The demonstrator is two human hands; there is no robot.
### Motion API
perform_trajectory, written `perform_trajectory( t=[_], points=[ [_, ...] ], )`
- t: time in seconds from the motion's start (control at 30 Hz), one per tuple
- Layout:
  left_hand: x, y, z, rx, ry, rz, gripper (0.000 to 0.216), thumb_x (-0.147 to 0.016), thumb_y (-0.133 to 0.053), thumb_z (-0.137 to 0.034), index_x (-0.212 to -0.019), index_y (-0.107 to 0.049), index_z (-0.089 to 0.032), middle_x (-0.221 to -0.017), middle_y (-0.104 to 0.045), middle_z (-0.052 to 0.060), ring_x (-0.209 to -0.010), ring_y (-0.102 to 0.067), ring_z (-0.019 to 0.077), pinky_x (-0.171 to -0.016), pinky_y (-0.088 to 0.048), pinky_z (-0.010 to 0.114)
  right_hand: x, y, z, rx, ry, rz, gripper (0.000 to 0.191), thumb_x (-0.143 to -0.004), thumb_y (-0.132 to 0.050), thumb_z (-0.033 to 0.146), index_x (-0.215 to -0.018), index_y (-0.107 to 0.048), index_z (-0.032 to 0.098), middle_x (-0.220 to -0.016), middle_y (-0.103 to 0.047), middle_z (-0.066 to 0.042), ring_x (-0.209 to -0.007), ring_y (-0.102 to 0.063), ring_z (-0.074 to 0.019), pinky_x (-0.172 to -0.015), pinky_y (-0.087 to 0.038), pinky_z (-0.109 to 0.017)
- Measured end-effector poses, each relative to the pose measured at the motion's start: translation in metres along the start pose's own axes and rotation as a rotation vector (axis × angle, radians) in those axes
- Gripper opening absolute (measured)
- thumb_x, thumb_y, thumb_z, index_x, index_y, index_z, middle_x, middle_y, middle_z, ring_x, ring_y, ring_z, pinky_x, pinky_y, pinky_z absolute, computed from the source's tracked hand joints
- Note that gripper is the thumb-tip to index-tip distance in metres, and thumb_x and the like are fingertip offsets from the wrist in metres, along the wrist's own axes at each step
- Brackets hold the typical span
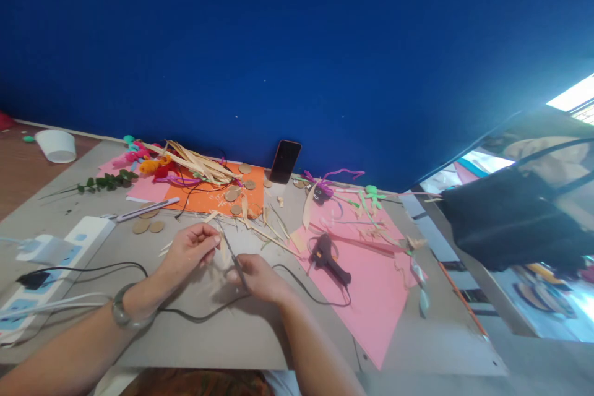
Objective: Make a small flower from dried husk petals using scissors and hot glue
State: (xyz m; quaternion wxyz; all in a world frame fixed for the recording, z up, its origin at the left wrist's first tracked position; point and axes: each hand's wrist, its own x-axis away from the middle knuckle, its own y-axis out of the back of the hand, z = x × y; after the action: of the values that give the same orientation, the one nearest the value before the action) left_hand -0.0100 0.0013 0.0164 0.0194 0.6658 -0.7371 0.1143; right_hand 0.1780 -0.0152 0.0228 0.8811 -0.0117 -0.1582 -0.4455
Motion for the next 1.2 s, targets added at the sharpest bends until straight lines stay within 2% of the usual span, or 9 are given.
perform_trajectory(
  t=[0.73,0.87,1.03,1.2],
  points=[
    [0.000,0.000,-0.003,-0.022,-0.013,-0.004,0.016,-0.073,-0.065,-0.029,-0.069,-0.058,-0.016,-0.041,-0.049,-0.007,-0.036,-0.042,0.0055,-0.038,-0.031,0.016,-0.002,0.001,-0.006,0.022,0.009,-0.030,0.055,-0.067,-0.060,0.069,-0.060,-0.040,0.018,-0.058,-0.032,0.005,-0.056,-0.027,-0.0088,-0.051,-0.022,-0.023],
    [0.000,0.000,-0.003,-0.019,-0.024,0.003,0.015,-0.073,-0.064,-0.028,-0.069,-0.057,-0.016,-0.042,-0.050,-0.007,-0.037,-0.042,0.0053,-0.038,-0.031,0.015,-0.003,0.002,-0.006,0.029,-0.011,-0.031,0.050,-0.070,-0.062,0.061,-0.059,-0.038,0.019,-0.057,-0.030,0.006,-0.056,-0.026,-0.0085,-0.050,-0.021,-0.023],
    [0.000,0.001,-0.001,-0.010,-0.014,0.002,0.015,-0.072,-0.065,-0.028,-0.069,-0.058,-0.015,-0.044,-0.052,-0.006,-0.037,-0.042,0.0052,-0.038,-0.031,0.015,-0.005,0.000,-0.006,0.040,-0.063,-0.115,0.044,-0.071,-0.065,0.049,-0.056,-0.037,0.019,-0.054,-0.029,0.007,-0.053,-0.025,-0.0071,-0.049,-0.021,-0.022],
    [0.000,-0.001,0.003,0.030,0.003,0.000,0.018,-0.070,-0.068,-0.031,-0.071,-0.060,-0.014,-0.055,-0.061,-0.002,-0.038,-0.044,0.0046,-0.037,-0.031,0.016,-0.010,-0.001,-0.011,-0.078,-0.008,-0.270,0.036,-0.075,-0.061,0.042,-0.055,-0.043,0.018,-0.052,-0.038,0.005,-0.050,-0.032,-0.0076,-0.050,-0.026,-0.023]
  ],
)
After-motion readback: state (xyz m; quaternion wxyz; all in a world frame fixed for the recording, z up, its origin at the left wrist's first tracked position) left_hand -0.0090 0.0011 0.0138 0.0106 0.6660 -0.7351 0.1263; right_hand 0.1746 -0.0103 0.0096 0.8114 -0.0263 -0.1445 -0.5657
